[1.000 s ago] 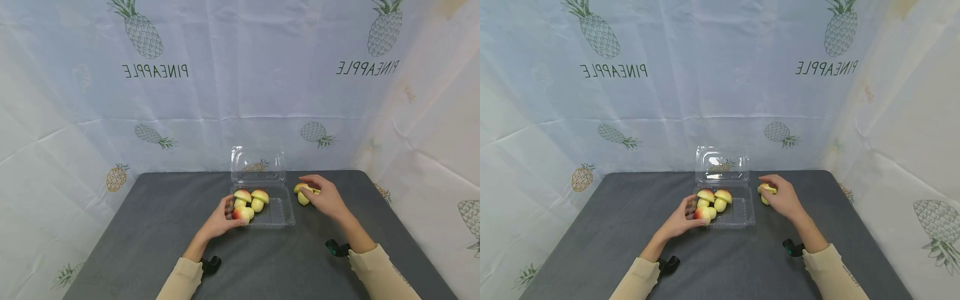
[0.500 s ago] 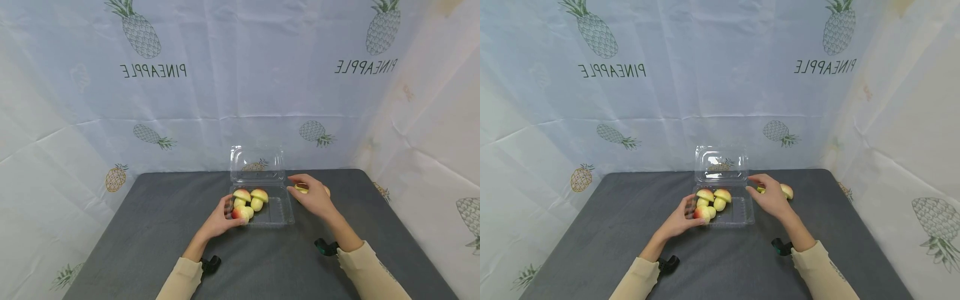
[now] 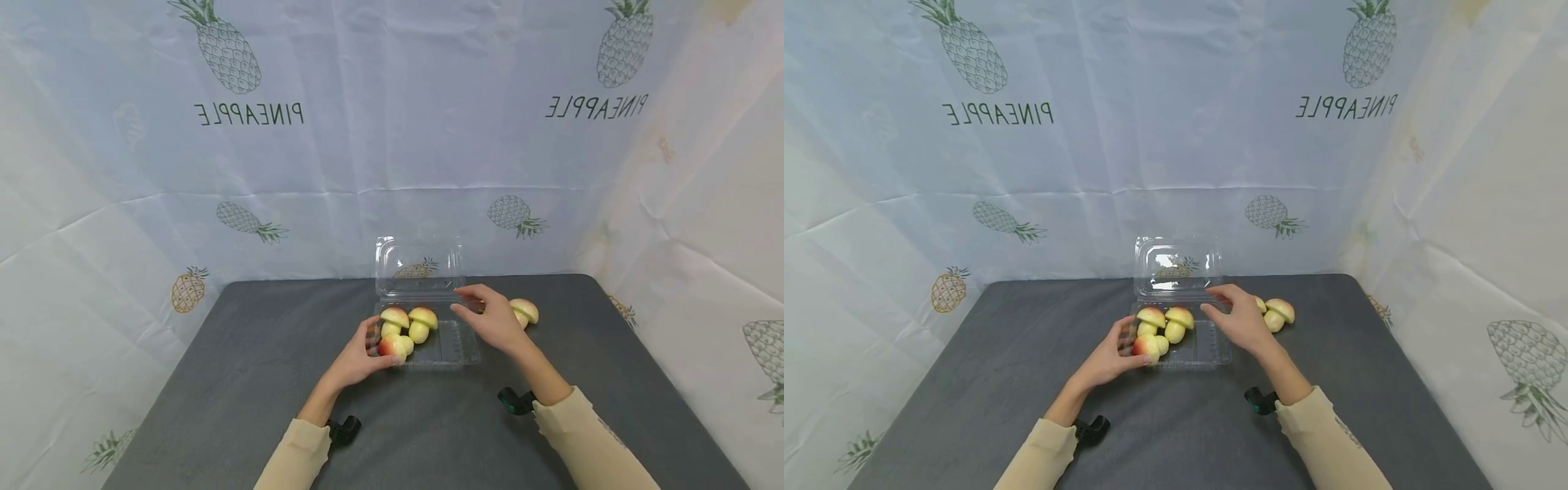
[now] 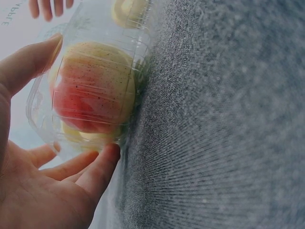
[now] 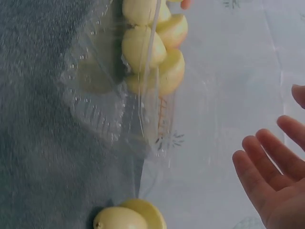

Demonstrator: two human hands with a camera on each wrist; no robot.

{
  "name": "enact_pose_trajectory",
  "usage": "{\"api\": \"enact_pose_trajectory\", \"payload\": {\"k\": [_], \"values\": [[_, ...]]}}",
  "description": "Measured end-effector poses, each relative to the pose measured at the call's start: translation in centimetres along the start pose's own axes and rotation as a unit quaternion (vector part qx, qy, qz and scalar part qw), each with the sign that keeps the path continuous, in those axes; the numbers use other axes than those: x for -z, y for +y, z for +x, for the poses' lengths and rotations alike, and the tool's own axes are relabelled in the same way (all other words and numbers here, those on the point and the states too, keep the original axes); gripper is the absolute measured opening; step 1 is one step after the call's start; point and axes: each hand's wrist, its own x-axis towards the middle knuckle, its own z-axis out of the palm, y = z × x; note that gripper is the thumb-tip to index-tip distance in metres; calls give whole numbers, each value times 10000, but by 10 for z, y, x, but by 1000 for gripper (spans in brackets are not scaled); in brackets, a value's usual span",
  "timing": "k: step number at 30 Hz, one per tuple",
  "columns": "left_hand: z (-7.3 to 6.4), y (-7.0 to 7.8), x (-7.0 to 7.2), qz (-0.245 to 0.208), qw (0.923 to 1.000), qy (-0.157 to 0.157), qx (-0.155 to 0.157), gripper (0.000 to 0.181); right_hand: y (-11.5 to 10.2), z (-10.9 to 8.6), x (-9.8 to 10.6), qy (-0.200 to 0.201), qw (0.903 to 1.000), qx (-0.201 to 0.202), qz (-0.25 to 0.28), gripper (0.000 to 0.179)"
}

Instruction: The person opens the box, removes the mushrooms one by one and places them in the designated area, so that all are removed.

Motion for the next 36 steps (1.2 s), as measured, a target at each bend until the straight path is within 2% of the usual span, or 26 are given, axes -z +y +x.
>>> {"api": "enact_pose_trajectory", "payload": {"k": [8, 12, 24, 31, 36], "values": [[2, -1, 0, -10, 10000, 27, -65, 100, 0, 5, -12, -175, 9988, -413, 204, 47], [1, -1, -1, -48, 10000, 62, 2, 99, 2, 8, -18, -239, 9973, -612, 317, 47], [1, 3, -1, -106, 9998, 168, 47, 96, 9, 18, -40, -314, 9953, -795, 464, 49], [-20, 43, 5, -287, 9996, 6, -14, 92, 14, 25, -55, -332, 9950, -896, 294, 47], [-20, 41, 3, -282, 9996, -10, -69, 92, 18, 27, -64, -307, 9948, -936, 276, 48]]}}
